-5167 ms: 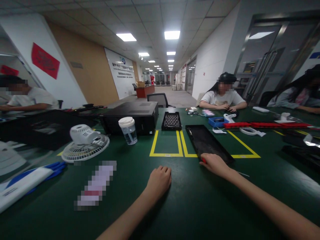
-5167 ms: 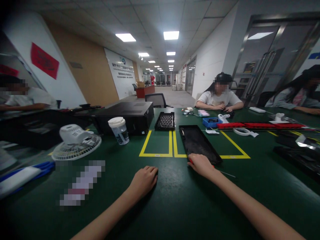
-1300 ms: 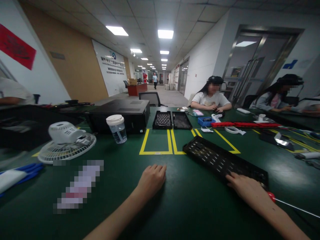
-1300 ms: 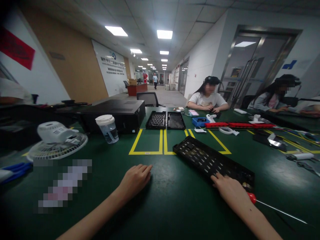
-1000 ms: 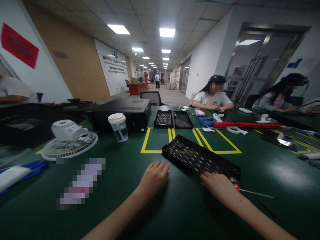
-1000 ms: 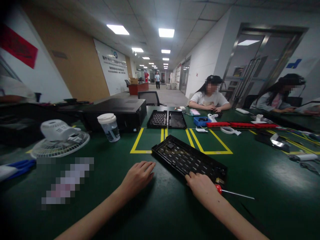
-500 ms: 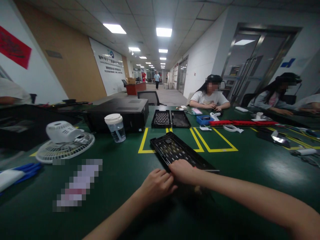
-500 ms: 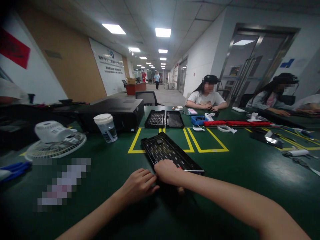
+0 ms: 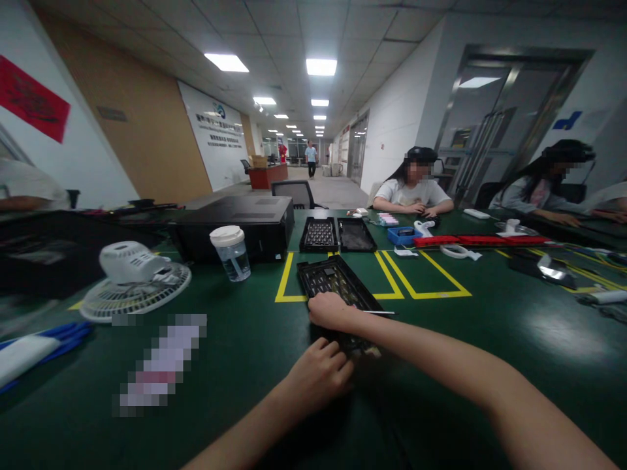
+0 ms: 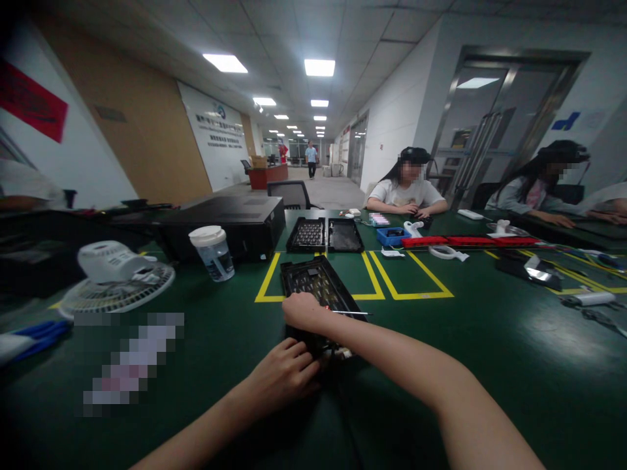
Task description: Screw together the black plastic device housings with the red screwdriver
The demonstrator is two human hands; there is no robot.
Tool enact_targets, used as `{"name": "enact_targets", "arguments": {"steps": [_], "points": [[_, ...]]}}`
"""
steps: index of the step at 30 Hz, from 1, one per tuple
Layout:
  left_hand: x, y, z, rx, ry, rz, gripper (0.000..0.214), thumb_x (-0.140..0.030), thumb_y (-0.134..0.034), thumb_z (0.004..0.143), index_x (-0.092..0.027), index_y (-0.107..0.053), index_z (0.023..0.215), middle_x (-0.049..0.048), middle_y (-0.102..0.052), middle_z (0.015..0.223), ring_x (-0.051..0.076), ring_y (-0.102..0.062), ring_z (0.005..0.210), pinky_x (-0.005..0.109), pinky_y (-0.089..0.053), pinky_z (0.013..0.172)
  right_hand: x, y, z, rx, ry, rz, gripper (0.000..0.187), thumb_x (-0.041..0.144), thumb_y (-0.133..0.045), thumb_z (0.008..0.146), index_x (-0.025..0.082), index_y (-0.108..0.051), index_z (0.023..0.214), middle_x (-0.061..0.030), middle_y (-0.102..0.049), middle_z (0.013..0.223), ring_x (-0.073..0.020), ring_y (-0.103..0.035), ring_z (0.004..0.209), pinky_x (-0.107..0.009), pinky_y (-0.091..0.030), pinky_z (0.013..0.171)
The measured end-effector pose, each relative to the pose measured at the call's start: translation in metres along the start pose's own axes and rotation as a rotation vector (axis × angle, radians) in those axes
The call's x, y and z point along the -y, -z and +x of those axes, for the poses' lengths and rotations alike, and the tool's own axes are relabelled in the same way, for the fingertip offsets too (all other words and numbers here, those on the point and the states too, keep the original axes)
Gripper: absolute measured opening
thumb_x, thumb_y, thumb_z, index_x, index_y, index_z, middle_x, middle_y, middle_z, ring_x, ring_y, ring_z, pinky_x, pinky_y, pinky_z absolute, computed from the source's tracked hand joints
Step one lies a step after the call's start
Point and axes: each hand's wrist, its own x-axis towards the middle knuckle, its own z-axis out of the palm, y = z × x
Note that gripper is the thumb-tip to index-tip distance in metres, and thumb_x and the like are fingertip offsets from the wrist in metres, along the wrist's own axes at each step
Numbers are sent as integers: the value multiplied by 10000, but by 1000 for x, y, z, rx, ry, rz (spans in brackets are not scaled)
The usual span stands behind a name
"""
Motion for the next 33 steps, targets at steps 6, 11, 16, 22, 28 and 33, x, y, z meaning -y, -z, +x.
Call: {"name": "enact_targets", "arguments": {"steps": [6,11,16,22,28,33], "points": [[2,5,3,80,67,-55,224,-343,-509,822,-205,-528,998,23,-601,852,191,-511,824,345,-357,750,-6,6,-2,-4,14,16,352,350,-448,823,85,-656,926,-186,-670,886,-285,-640,842,-350,-482,689],[-1,15,2,94,59,-46,556,-248,-503,823,-342,-270,1319,42,-555,1002,188,-492,863,340,-341,769,-21,15,-21,-18,1,18,384,427,-414,842,127,-644,907,-149,-673,863,-252,-634,850,-308,-461,705],[-5,17,0,89,7,-36,477,-251,-450,845,-365,-318,1289,52,-519,1069,208,-478,906,379,-325,824,-47,23,-51,-37,-49,-2,356,450,-425,839,161,-621,905,-119,-670,872,-249,-627,851,-299,-444,705],[-3,14,-1,98,-14,-14,381,-252,-413,869,-331,-382,1241,44,-560,967,203,-505,869,375,-338,817,-87,22,-94,-50,-129,-51,294,446,-496,806,183,-599,886,-80,-650,886,-222,-624,784,-271,-430,650],[3,20,-4,113,-60,11,407,-235,-450,855,-318,-372,1246,34,-590,954,190,-537,857,375,-345,841,-104,1,-135,4,-206,45,317,431,-497,805,172,-591,961,-87,-659,870,-242,-625,812,-286,-434,638],[9,20,-19,128,-79,58,463,-200,-453,849,-300,-331,1284,50,-592,1003,184,-549,876,375,-359,852,-87,-10,-154,20,-234,166,257,366,-471,825,165,-595,927,-92,-655,867,-225,-626,818,-281,-441,670]]}}
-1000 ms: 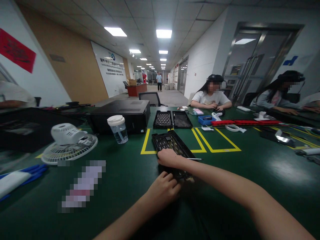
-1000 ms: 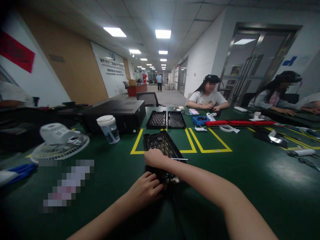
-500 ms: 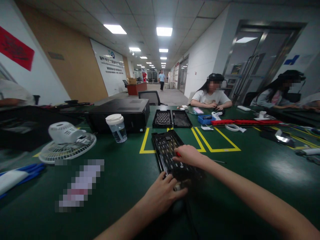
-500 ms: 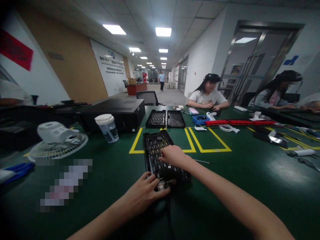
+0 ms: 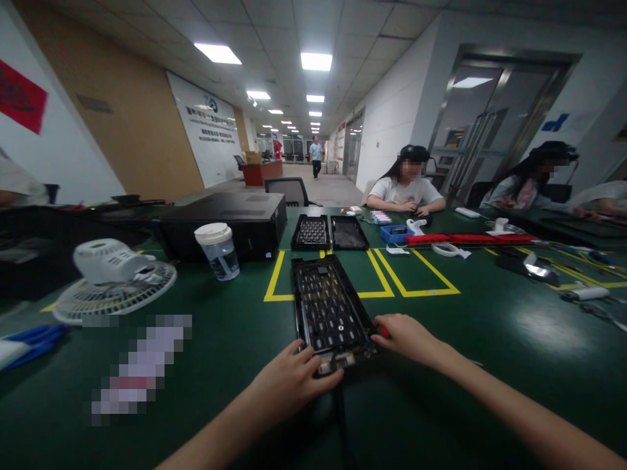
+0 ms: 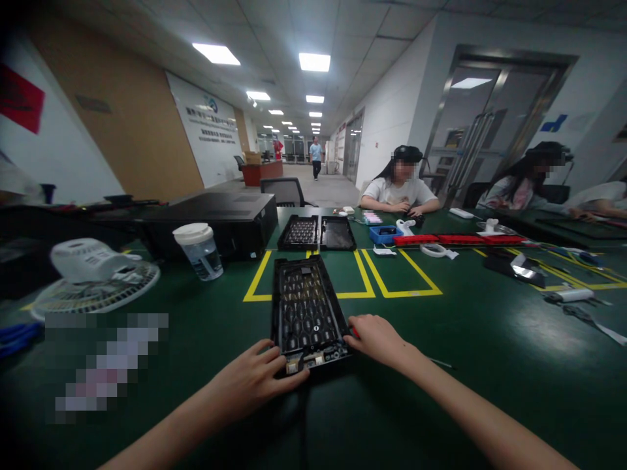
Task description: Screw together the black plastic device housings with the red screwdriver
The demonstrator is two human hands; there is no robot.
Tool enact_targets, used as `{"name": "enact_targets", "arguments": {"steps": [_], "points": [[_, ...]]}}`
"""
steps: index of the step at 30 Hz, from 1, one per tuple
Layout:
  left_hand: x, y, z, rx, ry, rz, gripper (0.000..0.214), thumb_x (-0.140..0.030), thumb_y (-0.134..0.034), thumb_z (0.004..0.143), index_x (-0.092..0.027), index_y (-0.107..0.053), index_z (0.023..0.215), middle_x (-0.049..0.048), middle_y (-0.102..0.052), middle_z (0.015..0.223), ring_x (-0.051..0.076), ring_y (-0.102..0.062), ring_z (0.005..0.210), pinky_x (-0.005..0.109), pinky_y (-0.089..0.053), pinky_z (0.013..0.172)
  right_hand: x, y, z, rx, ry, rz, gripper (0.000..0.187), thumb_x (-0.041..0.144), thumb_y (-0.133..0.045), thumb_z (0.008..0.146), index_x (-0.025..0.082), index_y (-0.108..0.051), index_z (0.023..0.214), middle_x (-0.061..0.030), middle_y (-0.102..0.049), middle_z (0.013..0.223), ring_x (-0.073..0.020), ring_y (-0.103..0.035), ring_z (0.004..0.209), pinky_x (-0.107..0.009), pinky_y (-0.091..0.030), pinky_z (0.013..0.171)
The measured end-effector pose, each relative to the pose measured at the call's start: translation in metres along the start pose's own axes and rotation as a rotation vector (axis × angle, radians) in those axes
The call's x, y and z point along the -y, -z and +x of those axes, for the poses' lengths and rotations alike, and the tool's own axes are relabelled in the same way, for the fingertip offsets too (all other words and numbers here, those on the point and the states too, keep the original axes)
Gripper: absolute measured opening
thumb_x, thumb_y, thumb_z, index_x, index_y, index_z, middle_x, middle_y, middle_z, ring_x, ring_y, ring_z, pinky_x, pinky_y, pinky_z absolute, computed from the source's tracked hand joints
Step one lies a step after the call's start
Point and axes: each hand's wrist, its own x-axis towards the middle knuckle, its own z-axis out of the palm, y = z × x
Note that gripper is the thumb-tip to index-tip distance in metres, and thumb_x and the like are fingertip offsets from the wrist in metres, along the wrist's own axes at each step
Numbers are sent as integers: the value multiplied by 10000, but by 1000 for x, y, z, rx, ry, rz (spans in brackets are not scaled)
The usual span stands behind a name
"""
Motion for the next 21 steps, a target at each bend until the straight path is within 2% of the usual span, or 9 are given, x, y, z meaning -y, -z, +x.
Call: {"name": "enact_targets", "arguments": {"steps": [9,16,21], "points": [[12,-4,-37,8,-19,72,569,-106,-444,824,-286,-273,1336,45,-592,1047,201,-546,953,389,-380,887,33,-6,-12,-28,3,76,214,304,-424,843,154,-575,825,-84,-647,837,-190,-617,736,-260,-440,627],[24,-8,-55,6,-37,127,586,-68,-415,821,-282,-264,1345,53,-584,1097,214,-523,1044,410,-365,936,45,-10,-8,-29,16,151,217,284,-402,848,147,-571,843,-88,-642,850,-179,-613,752,-253,-450,633],[25,-9,-59,12,-45,160,584,-82,-405,831,-281,-245,1356,59,-579,1112,218,-523,1050,410,-377,929,47,-11,-3,-39,15,150,207,261,-398,853,135,-561,834,-90,-638,834,-173,-612,733,-250,-451,635]]}}
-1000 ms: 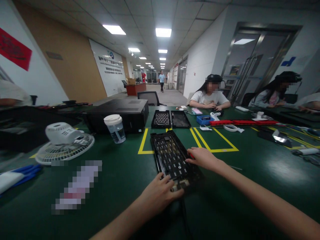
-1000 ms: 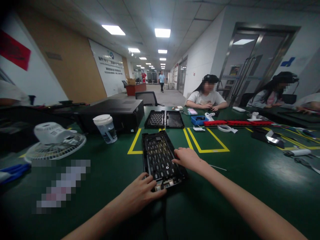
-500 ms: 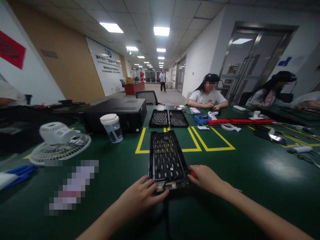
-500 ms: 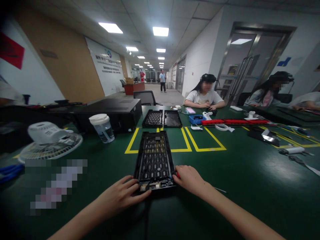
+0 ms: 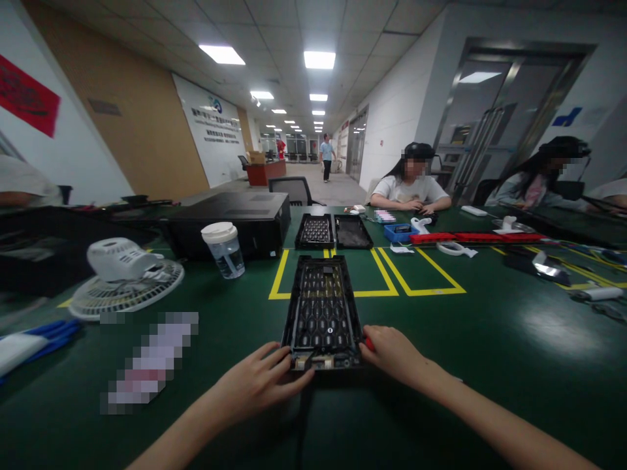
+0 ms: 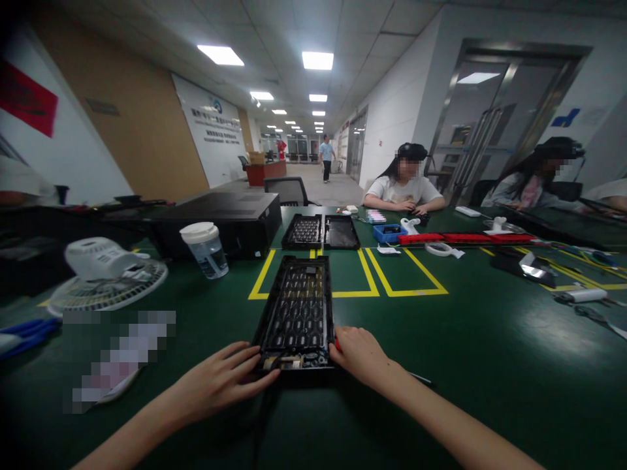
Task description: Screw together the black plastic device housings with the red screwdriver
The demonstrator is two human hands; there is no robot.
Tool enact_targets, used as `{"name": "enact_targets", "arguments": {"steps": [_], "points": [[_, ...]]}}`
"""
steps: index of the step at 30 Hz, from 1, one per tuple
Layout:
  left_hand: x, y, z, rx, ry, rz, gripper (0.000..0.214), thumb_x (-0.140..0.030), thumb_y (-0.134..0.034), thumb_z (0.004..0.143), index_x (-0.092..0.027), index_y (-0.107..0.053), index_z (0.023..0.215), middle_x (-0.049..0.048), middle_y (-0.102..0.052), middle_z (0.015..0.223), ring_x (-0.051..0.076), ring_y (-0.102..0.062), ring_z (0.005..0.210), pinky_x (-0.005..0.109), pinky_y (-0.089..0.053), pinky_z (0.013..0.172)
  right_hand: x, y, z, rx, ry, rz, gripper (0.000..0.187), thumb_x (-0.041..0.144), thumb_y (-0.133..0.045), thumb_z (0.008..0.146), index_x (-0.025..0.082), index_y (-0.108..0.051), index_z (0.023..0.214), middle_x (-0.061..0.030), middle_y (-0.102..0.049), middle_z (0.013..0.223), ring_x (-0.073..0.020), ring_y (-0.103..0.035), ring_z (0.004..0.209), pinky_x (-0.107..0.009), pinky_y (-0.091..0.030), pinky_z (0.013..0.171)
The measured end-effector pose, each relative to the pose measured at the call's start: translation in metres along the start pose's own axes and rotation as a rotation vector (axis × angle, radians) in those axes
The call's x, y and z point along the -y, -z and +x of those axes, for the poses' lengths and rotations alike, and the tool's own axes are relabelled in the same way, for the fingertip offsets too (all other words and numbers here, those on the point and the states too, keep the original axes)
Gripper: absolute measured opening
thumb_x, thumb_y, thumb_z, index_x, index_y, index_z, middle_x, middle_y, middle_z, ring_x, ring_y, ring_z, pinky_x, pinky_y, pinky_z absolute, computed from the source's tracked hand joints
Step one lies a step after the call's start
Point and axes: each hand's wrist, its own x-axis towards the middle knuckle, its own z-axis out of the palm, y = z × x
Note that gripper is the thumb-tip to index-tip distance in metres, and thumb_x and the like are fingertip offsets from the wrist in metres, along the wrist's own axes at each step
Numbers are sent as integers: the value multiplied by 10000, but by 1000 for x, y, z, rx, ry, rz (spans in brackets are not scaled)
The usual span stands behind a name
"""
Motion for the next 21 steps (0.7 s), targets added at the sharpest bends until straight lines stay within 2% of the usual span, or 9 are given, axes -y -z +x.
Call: {"name": "enact_targets", "arguments": {"steps": [9,15,18,21], "points": [[-1,2,3,-51,-29,-68,570,-144,-465,823,-253,-274,1349,72,-586,1076,220,-534,1014,416,-362,921,-5,-3,4,-22,3,-42,205,261,-400,842,147,-569,817,-93,-649,835,-189,-618,716,-259,-436,608],[15,10,19,-45,-2,-243,492,-340,-496,825,-233,-379,1290,57,-621,927,188,-568,850,369,-393,837,-9,3,5,15,25,-30,234,322,-417,841,164,-586,802,-85,-652,818,-198,-619,738,-267,-431,624],[31,6,39,-42,146,-304,306,-294,-441,862,-222,-520,1148,45,-634,849,161,-576,770,306,-408,738,-9,9,8,37,16,-13,268,365,-424,842,164,-597,803,-83,-650,806,-196,-618,728,-262,-430,611],[47,-6,63,-7,288,-409,220,-266,-469,847,-227,-588,1028,30,-645,879,157,-586,780,270,-409,706,-8,15,13,51,-6,-3,277,384,-445,835,157,-603,843,-92,-649,825,-193,-619,738,-243,-429,591]]}}
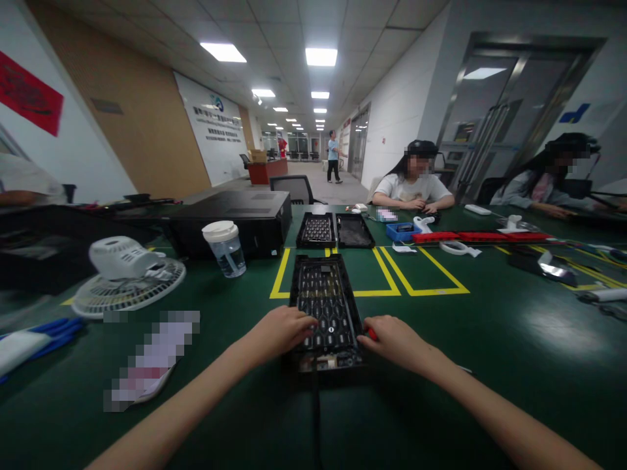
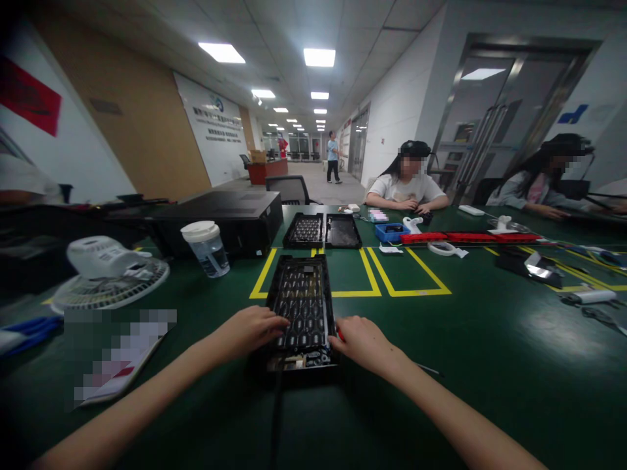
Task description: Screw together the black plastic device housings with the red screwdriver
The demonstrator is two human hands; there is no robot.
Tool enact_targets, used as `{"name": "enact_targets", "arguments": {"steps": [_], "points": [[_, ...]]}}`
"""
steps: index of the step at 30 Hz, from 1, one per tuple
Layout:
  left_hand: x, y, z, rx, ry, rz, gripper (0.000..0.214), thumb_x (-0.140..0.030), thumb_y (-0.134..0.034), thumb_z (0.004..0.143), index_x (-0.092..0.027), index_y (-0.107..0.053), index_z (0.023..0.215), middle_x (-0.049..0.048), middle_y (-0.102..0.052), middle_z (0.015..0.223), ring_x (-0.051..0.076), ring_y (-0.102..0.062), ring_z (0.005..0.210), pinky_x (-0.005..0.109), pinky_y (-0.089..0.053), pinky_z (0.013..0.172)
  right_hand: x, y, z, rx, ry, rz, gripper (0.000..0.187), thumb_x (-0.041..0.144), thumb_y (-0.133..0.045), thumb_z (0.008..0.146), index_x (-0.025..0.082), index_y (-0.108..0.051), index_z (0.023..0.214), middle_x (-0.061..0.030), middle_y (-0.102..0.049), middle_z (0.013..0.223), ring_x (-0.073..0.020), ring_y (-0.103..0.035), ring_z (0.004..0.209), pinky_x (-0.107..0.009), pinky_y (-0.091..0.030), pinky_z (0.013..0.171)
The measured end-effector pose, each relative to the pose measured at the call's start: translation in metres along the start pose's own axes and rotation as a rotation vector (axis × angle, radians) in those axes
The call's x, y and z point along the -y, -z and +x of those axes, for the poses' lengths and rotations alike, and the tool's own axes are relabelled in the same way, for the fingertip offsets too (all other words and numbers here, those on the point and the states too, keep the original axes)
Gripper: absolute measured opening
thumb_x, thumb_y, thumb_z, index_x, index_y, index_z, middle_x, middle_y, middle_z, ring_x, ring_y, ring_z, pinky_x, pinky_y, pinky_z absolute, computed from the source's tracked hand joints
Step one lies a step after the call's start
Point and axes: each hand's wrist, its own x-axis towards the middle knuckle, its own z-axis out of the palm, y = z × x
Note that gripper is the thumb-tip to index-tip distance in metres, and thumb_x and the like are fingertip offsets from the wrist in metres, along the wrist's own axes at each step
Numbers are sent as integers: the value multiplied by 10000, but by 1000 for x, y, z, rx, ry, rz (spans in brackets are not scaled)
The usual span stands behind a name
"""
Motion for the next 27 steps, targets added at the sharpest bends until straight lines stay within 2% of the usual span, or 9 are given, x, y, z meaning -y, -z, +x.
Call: {"name": "enact_targets", "arguments": {"steps": [3,8,14,27], "points": [[7,-11,26,51,29,-134,219,-278,-524,814,-248,-597,1019,10,-641,902,149,-591,808,236,-414,701,0,0,5,-17,-20,-10,249,358,-461,827,156,-606,839,-94,-652,811,-190,-620,725,-234,-426,577],[2,-28,50,78,1,-131,284,-238,-612,741,-246,-603,1025,27,-618,978,185,-572,889,261,-413,746,3,-16,11,-60,-125,-57,263,318,-428,845,137,-615,803,-114,-657,803,-182,-628,702,-230,-424,580],[1,-36,58,97,2,-193,173,-169,-611,723,-224,-642,883,15,-626,891,173,-569,848,244,-408,713,6,-34,14,-162,-199,-155,305,267,-362,872,130,-623,792,-121,-661,767,-183,-631,663,-244,-421,580],[1,-48,75,41,49,-221,104,-153,-595,726,-185,-650,808,38,-655,839,178,-585,818,249,-413,716,0,-37,15,-211,-251,-176,302,259,-356,871,121,-606,772,-119,-654,741,-176,-627,641,-233,-405,541]]}}
